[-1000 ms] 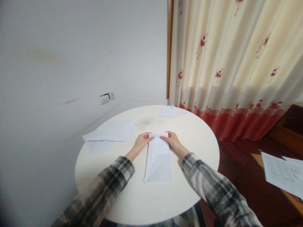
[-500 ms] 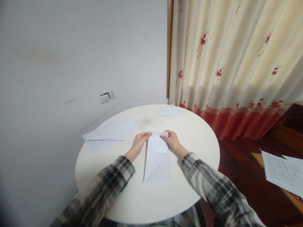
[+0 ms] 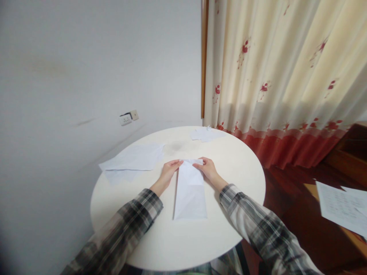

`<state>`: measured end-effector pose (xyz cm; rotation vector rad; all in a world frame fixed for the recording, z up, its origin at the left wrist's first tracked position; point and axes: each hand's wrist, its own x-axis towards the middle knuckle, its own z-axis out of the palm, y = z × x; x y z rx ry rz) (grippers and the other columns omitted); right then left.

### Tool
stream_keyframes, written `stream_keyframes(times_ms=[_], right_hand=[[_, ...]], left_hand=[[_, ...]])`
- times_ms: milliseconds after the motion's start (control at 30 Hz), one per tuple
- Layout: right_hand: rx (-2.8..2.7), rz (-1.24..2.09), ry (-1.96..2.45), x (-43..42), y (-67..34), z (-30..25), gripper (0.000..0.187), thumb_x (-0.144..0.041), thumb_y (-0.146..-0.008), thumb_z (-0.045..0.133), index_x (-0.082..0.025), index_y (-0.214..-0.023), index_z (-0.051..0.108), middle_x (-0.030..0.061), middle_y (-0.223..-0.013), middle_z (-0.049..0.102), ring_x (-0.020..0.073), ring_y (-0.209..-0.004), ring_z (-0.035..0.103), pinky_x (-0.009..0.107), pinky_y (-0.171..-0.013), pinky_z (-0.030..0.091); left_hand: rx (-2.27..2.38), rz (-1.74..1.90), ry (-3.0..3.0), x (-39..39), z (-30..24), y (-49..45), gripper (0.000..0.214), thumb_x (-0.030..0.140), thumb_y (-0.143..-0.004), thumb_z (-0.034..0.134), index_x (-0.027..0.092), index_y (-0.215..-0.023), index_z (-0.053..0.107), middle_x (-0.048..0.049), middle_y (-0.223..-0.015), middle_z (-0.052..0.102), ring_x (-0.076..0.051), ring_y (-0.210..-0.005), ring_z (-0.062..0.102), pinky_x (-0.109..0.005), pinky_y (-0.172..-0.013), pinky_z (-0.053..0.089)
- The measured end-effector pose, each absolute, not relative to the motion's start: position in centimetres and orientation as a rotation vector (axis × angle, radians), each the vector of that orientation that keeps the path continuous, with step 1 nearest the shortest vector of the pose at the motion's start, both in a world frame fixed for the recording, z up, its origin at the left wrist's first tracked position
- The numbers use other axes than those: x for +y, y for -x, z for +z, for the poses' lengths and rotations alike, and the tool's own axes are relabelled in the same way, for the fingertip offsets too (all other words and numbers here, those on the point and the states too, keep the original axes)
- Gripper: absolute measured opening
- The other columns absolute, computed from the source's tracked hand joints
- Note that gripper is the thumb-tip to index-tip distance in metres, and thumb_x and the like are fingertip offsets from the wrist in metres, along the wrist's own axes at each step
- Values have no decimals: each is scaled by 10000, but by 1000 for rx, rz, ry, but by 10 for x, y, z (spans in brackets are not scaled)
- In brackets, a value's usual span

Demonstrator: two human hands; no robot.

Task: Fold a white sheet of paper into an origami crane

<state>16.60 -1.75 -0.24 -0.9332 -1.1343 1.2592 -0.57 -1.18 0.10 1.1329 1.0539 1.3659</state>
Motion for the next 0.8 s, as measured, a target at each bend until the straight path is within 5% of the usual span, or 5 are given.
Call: stream_keyframes(times_ms=[800], right_hand=[[-1195, 1205, 957, -12, -167, -9, 329, -330, -472, 760, -148, -678, 579, -17, -580, 594, 107, -492, 510, 238, -491, 378]], left_hand=[[992, 1367, -1111, -13, 5, 7, 252, 280, -584, 699, 115, -775, 692, -80, -788, 684, -143, -701, 581, -257, -683, 426]])
